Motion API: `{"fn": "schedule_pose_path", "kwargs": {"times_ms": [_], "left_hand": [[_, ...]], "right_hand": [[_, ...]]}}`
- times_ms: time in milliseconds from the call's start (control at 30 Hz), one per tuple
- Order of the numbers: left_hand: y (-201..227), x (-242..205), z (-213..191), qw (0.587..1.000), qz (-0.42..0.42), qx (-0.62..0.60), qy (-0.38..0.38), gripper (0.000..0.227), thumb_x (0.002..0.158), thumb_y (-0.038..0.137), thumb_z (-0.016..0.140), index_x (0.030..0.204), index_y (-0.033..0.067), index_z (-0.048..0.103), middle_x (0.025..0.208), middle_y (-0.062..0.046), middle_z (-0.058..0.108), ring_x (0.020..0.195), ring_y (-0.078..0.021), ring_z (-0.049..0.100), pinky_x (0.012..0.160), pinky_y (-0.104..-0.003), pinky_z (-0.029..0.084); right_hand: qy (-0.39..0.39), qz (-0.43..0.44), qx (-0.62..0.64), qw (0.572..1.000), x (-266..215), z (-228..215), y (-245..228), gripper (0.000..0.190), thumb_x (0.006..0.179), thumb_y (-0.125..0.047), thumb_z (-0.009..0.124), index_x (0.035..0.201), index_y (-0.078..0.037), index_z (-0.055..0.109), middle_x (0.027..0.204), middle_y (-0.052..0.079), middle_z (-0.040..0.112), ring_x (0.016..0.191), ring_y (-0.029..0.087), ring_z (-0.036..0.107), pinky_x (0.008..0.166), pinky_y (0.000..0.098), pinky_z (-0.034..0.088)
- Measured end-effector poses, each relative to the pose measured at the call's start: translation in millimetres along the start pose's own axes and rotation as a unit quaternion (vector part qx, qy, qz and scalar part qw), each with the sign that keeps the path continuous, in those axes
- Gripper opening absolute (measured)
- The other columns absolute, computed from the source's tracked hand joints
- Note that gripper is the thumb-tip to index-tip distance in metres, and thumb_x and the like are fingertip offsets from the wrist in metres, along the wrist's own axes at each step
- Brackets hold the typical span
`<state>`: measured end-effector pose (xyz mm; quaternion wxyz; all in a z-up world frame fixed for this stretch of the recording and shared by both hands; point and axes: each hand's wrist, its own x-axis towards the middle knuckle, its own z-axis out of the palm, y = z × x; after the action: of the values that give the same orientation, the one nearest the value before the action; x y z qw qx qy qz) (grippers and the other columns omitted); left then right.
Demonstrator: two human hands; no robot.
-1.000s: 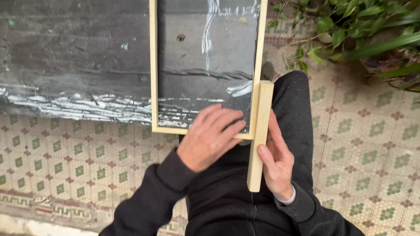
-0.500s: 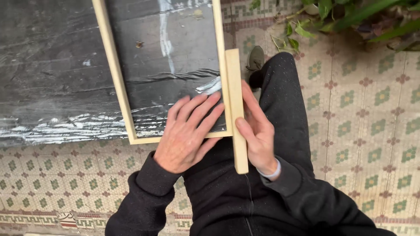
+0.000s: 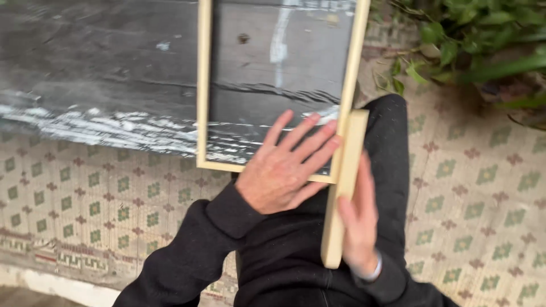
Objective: The recorder is sanding the edges and inner corners of assembled wooden frames on a workbench.
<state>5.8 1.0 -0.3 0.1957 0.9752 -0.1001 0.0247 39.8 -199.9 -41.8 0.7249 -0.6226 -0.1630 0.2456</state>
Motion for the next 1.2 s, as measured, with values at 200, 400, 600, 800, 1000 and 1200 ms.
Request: {"fn": "schedule_pose_path", "kwargs": {"times_ms": [200,400,600,800,1000,1200], "left_hand": [[7,-3,-6,0.999,-0.001,0.03,-0.029,0.084,0.097,0.051,0.067,0.162,0.0113,0.033,0.168,-0.009,0.034,0.159,-0.0289,0.027,0.132,-0.058,0.014],[0,-1,5,1.0,0.006,0.02,-0.004,0.085,0.096,0.053,0.067,0.161,0.0095,0.034,0.167,-0.012,0.034,0.157,-0.0313,0.026,0.129,-0.061,0.014],[8,3,-11,0.997,0.008,0.039,-0.06,0.083,0.094,0.048,0.067,0.159,0.0087,0.035,0.165,-0.013,0.034,0.156,-0.0304,0.027,0.127,-0.061,0.015],[6,2,-7,1.0,0.009,0.0,-0.008,0.082,0.094,0.048,0.068,0.158,0.0067,0.037,0.165,-0.013,0.035,0.155,-0.0312,0.028,0.126,-0.061,0.016],[7,6,-15,0.999,-0.003,0.001,-0.034,0.08,0.09,0.047,0.069,0.154,0.0068,0.043,0.162,-0.012,0.038,0.153,-0.0304,0.031,0.125,-0.061,0.018],[5,7,-17,0.999,0.004,0.008,-0.031,0.081,0.082,0.043,0.073,0.15,0.007,0.048,0.158,-0.011,0.043,0.151,-0.0291,0.035,0.124,-0.06,0.022]], "right_hand": [[-0.023,-0.149,-0.058,0.987,101,-12,-5,0.066,0.118,-0.034,0.052,0.17,-0.005,0.022,0.172,0.01,0.024,0.16,0.022,0.026,0.135,0.0338,0.023],[0.011,-0.01,-0.038,0.999,4,2,-9,0.075,0.106,-0.03,0.051,0.166,0.002,0.02,0.177,0.019,0.021,0.167,0.029,0.019,0.135,0.0392,0.015],[0.025,-0.075,-0.017,0.997,129,-15,-4,0.072,0.112,-0.026,0.052,0.171,-0.001,0.021,0.175,0.016,0.027,0.157,0.026,0.037,0.129,0.0364,0.033],[0.019,-0.043,-0.092,0.995,5,2,-10,0.073,0.108,-0.033,0.048,0.165,0.004,0.023,0.175,0.017,0.028,0.166,0.028,0.023,0.135,0.0393,0.017],[0.009,-0.154,-0.093,0.984,203,-18,-7,0.067,0.114,-0.031,0.05,0.167,0.003,0.028,0.177,0.016,0.028,0.163,0.025,0.026,0.136,0.0366,0.021],[-0.006,-0.186,-0.086,0.979,168,-9,-9,0.069,0.115,-0.039,0.049,0.166,0.001,0.027,0.175,0.014,0.029,0.159,0.023,0.027,0.138,0.0347,0.02]]}}
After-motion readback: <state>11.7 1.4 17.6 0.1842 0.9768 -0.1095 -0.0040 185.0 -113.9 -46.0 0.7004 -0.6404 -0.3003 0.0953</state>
